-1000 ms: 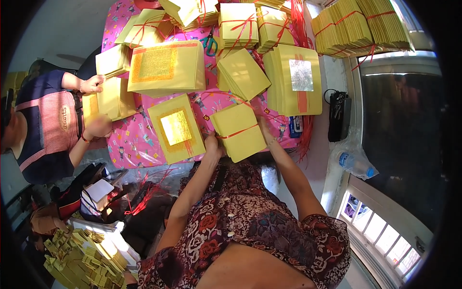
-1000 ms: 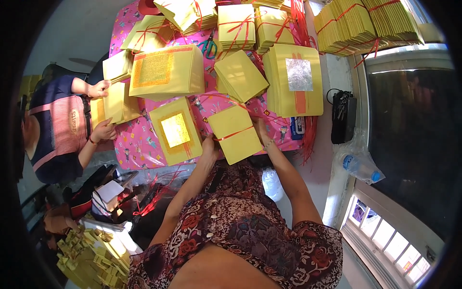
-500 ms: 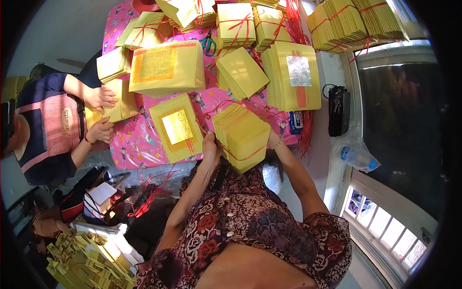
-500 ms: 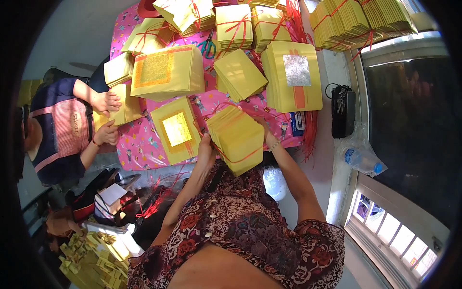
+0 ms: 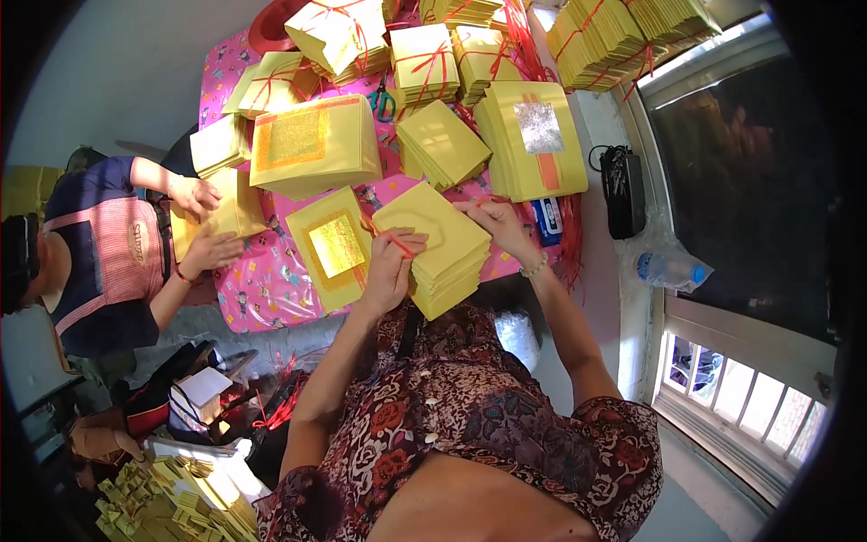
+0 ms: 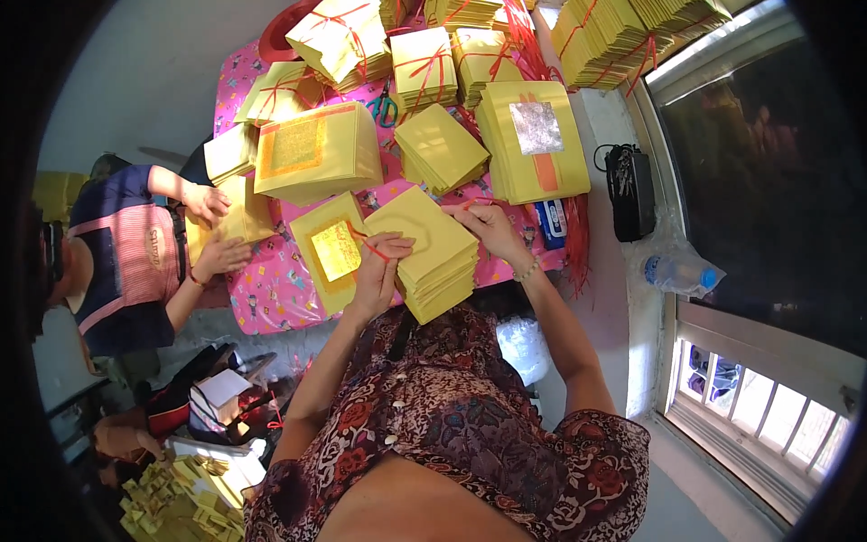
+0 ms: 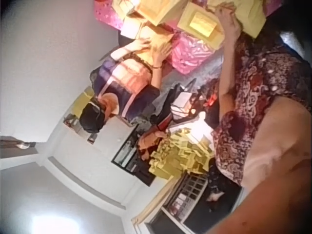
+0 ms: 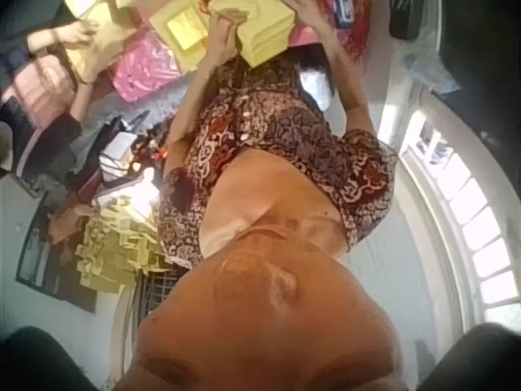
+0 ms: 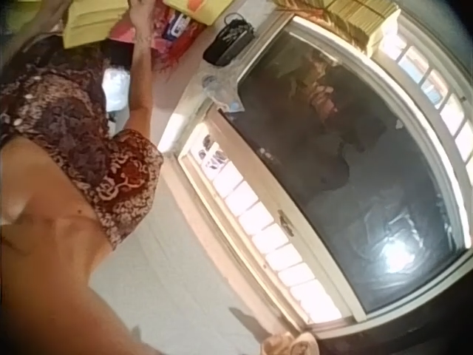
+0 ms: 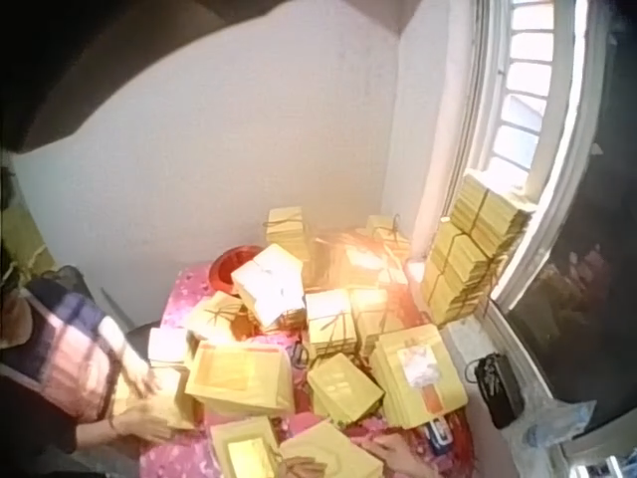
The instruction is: Bundling and tying stacks of yellow joss paper with red string.
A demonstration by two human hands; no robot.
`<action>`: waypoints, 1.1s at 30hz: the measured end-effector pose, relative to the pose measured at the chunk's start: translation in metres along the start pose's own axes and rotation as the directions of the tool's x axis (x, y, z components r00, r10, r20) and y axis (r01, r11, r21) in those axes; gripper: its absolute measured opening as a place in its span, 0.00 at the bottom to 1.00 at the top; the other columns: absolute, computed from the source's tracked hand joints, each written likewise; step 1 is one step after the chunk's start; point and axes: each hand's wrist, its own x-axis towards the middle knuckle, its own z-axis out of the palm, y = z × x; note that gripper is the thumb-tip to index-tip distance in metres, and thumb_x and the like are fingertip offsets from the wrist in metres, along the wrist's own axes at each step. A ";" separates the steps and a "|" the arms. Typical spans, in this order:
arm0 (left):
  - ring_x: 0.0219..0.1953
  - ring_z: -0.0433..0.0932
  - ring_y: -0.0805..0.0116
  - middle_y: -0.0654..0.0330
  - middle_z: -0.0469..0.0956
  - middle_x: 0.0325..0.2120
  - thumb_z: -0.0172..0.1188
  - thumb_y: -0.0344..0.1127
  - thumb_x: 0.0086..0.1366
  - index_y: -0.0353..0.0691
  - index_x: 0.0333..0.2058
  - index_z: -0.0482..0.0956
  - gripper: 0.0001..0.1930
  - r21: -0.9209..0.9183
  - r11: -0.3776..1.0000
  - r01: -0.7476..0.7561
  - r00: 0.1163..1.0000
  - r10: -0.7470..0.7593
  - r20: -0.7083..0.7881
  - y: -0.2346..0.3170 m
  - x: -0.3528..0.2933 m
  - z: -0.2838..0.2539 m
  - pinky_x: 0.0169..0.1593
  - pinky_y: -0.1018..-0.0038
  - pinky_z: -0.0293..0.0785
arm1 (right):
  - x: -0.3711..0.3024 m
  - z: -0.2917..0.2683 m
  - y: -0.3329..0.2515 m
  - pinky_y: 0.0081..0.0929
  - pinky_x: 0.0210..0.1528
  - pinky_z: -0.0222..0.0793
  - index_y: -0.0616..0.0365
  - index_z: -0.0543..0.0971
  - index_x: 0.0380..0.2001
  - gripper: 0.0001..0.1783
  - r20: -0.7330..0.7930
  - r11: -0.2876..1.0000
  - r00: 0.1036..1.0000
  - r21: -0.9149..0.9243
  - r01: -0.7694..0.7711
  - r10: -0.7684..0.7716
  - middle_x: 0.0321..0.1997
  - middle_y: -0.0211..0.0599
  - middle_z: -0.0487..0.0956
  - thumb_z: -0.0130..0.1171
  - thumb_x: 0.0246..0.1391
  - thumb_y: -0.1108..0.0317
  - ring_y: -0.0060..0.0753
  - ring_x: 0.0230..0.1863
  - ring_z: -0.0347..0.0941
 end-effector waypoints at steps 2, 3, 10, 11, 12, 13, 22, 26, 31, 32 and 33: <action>0.53 0.68 0.52 0.58 0.77 0.44 0.53 0.22 0.57 0.39 0.39 0.75 0.11 0.077 0.991 -0.106 0.992 0.100 0.078 -0.006 -0.004 -0.002 0.57 0.59 0.61 | 0.003 0.010 0.001 0.15 0.39 0.67 0.65 0.79 0.45 0.15 -0.019 0.999 0.999 -0.017 0.041 -0.042 0.39 0.29 0.81 0.50 0.63 0.65 0.13 0.37 0.71; 0.53 0.68 0.52 0.58 0.77 0.44 0.53 0.22 0.57 0.39 0.39 0.75 0.11 0.078 0.991 -0.112 0.991 0.105 0.083 -0.009 -0.009 -0.001 0.57 0.59 0.61 | 0.003 0.013 0.000 0.14 0.39 0.67 0.65 0.79 0.44 0.15 -0.034 0.997 0.997 -0.036 0.074 -0.075 0.39 0.29 0.81 0.51 0.63 0.65 0.12 0.37 0.70; 0.51 0.72 0.56 0.60 0.77 0.43 0.54 0.24 0.55 0.42 0.37 0.75 0.10 0.135 0.955 -0.266 0.946 0.231 0.229 -0.008 -0.035 0.016 0.56 0.56 0.64 | -0.023 0.011 0.035 0.18 0.36 0.66 0.65 0.81 0.41 0.13 -0.034 0.999 0.999 0.006 -0.032 0.032 0.37 0.28 0.80 0.52 0.61 0.68 0.13 0.34 0.69; 0.51 0.72 0.56 0.60 0.77 0.42 0.54 0.24 0.55 0.42 0.37 0.75 0.10 0.149 0.952 -0.269 0.948 0.233 0.218 -0.006 -0.034 0.016 0.56 0.56 0.64 | -0.025 0.014 0.032 0.18 0.36 0.66 0.64 0.81 0.41 0.12 -0.073 0.992 0.996 -0.116 0.039 -0.048 0.35 0.28 0.79 0.53 0.61 0.69 0.14 0.34 0.68; 0.51 0.73 0.57 0.60 0.78 0.42 0.54 0.24 0.55 0.41 0.36 0.75 0.10 0.163 0.949 -0.271 0.950 0.236 0.206 -0.004 -0.032 0.016 0.56 0.56 0.64 | -0.026 0.016 0.030 0.18 0.36 0.65 0.63 0.81 0.41 0.11 -0.101 0.965 0.986 -0.240 0.103 -0.130 0.34 0.27 0.77 0.54 0.60 0.69 0.15 0.34 0.68; 0.51 0.73 0.57 0.60 0.78 0.42 0.54 0.24 0.55 0.41 0.36 0.75 0.10 0.160 0.949 -0.272 0.949 0.237 0.209 -0.004 -0.027 0.017 0.56 0.56 0.64 | -0.025 0.017 0.027 0.18 0.36 0.65 0.63 0.81 0.41 0.11 -0.104 0.966 0.986 -0.240 0.101 -0.129 0.34 0.27 0.77 0.54 0.60 0.69 0.15 0.34 0.68; 0.47 0.73 0.57 0.59 0.76 0.38 0.55 0.27 0.55 0.41 0.36 0.73 0.09 0.123 0.970 -0.210 0.963 0.183 0.199 -0.016 -0.001 0.015 0.50 0.62 0.66 | -0.012 0.023 0.023 0.18 0.35 0.65 0.59 0.82 0.41 0.11 -0.234 0.854 0.883 -0.441 0.276 -0.406 0.30 0.33 0.73 0.58 0.56 0.70 0.25 0.32 0.70; 0.41 0.72 0.55 0.56 0.75 0.35 0.52 0.29 0.60 0.40 0.35 0.73 0.05 0.105 0.993 -0.051 0.985 0.033 0.167 -0.033 -0.027 0.026 0.45 0.63 0.66 | -0.014 0.031 0.032 0.23 0.32 0.66 0.59 0.82 0.40 0.10 -0.170 0.891 0.947 -0.415 0.182 -0.273 0.29 0.34 0.72 0.59 0.55 0.70 0.27 0.29 0.71; 0.33 0.71 0.51 0.50 0.73 0.26 0.44 0.33 0.68 0.38 0.33 0.73 0.09 0.082 0.937 0.338 0.941 -0.334 -0.058 -0.015 -0.009 0.043 0.40 0.61 0.65 | -0.014 0.026 0.007 0.28 0.30 0.67 0.58 0.82 0.37 0.09 -0.154 0.853 0.956 -0.502 0.142 -0.250 0.28 0.35 0.72 0.60 0.54 0.70 0.31 0.28 0.72; 0.33 0.71 0.51 0.50 0.73 0.26 0.44 0.33 0.68 0.38 0.33 0.73 0.09 0.082 0.938 0.336 0.941 -0.332 -0.061 -0.015 -0.005 0.046 0.40 0.61 0.65 | -0.014 0.025 -0.003 0.28 0.30 0.68 0.57 0.82 0.37 0.08 -0.131 0.792 0.933 -0.575 0.204 -0.335 0.29 0.36 0.72 0.60 0.53 0.70 0.33 0.28 0.72; 0.31 0.72 0.50 0.50 0.74 0.24 0.43 0.33 0.68 0.38 0.33 0.72 0.10 0.122 0.924 0.364 0.930 -0.352 -0.108 -0.016 -0.003 0.049 0.39 0.60 0.65 | -0.015 0.026 -0.011 0.29 0.30 0.68 0.57 0.82 0.36 0.08 -0.102 0.723 0.905 -0.641 0.258 -0.413 0.29 0.36 0.72 0.60 0.52 0.69 0.34 0.28 0.72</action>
